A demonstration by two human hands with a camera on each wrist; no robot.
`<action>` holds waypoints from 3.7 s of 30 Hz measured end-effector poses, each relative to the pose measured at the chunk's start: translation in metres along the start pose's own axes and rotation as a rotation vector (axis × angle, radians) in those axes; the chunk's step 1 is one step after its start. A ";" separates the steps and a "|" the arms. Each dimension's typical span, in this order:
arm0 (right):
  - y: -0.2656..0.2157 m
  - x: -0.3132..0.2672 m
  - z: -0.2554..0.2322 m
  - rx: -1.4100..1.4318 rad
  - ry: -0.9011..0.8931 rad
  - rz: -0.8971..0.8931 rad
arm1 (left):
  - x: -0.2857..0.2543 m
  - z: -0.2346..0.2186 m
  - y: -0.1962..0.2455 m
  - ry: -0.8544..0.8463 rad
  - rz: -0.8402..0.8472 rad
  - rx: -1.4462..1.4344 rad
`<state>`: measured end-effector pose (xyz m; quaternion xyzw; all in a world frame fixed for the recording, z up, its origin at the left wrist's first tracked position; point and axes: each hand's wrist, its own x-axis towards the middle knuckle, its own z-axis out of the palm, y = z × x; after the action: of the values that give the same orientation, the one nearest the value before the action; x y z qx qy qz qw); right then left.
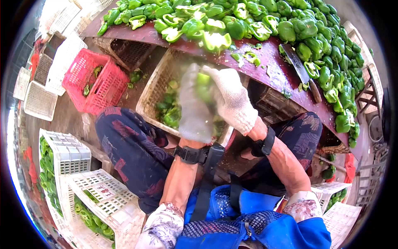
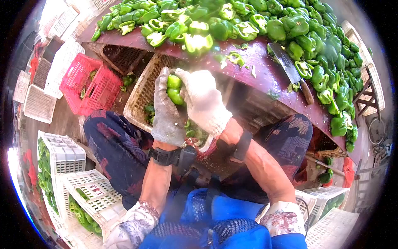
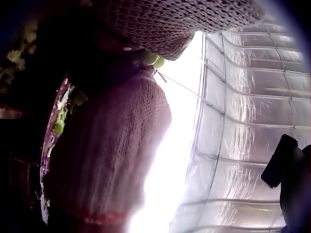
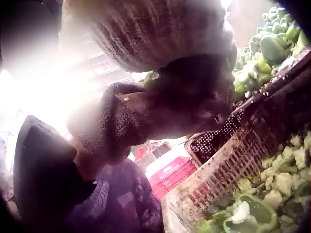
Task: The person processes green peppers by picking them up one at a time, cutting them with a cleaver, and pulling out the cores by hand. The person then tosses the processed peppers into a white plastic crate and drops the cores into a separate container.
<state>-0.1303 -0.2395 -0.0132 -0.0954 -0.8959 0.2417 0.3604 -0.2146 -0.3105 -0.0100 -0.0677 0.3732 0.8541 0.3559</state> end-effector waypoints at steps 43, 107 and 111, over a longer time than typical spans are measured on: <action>0.006 0.027 -0.016 1.107 0.118 0.521 | 0.027 -0.055 0.023 -0.223 -0.093 0.303; 0.017 0.010 -0.007 0.642 -0.080 0.539 | -0.008 -0.005 -0.004 -0.212 0.113 0.281; 0.043 0.015 -0.033 0.460 0.149 0.669 | -0.003 -0.002 0.007 -0.216 -0.019 0.087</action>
<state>-0.1181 -0.1848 -0.0053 -0.3155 -0.7095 0.5320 0.3377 -0.2170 -0.3168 -0.0057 0.0367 0.3689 0.8359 0.4048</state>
